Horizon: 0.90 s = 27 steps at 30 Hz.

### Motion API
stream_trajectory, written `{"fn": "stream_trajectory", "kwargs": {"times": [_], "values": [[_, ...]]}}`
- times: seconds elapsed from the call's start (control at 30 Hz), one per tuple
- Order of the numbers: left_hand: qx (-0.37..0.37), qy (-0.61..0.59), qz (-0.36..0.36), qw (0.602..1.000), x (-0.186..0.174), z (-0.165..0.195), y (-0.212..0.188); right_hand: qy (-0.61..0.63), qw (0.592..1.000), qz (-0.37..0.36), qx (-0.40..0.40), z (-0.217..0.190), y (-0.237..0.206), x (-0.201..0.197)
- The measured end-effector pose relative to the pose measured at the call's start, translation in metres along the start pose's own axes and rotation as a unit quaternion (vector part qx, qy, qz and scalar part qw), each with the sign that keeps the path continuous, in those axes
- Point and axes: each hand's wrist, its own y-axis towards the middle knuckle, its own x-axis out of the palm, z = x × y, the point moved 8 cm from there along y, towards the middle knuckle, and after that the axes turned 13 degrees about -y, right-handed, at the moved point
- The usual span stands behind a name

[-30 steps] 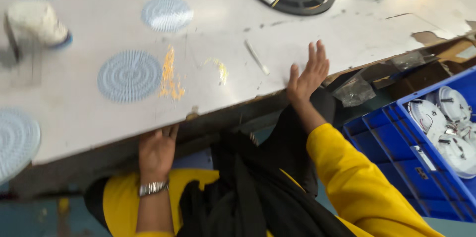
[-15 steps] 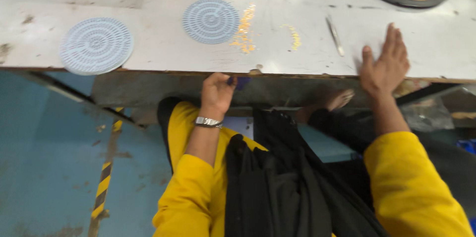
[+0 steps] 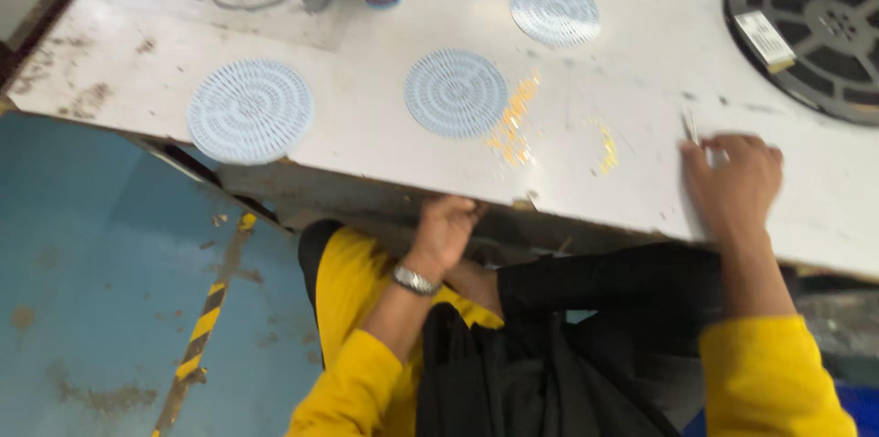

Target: The person applies a gray paste to circular perforated discs on a workbench, then uses tweezers to pick up small yellow components and place them onto the discs. The person handles the discs and components one at a time, arranging them on the table.

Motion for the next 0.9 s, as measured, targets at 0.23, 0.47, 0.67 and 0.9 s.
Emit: {"fn": "stream_trajectory", "kwargs": {"times": [0.23,0.47,0.67,0.9], "values": [[-0.057,0.148,0.023,0.987,-0.042,-0.018,-0.016,0.044,0.995,-0.020,0.086,0.025,-0.015,0.007],[-0.289,0.322,-0.112,0.895,-0.121,-0.029,-0.046,-0.014,0.998,-0.037,0.058,0.028,-0.021,0.025],[-0.335,0.451,-0.078,0.824,-0.120,0.062,-0.055,0.190,0.961,-0.083,0.185,0.099,-0.043,0.068],[-0.061,0.642,-0.078,0.761,0.077,0.184,-0.061,0.406,0.857,0.110,0.298,0.109,-0.060,0.046]]}}
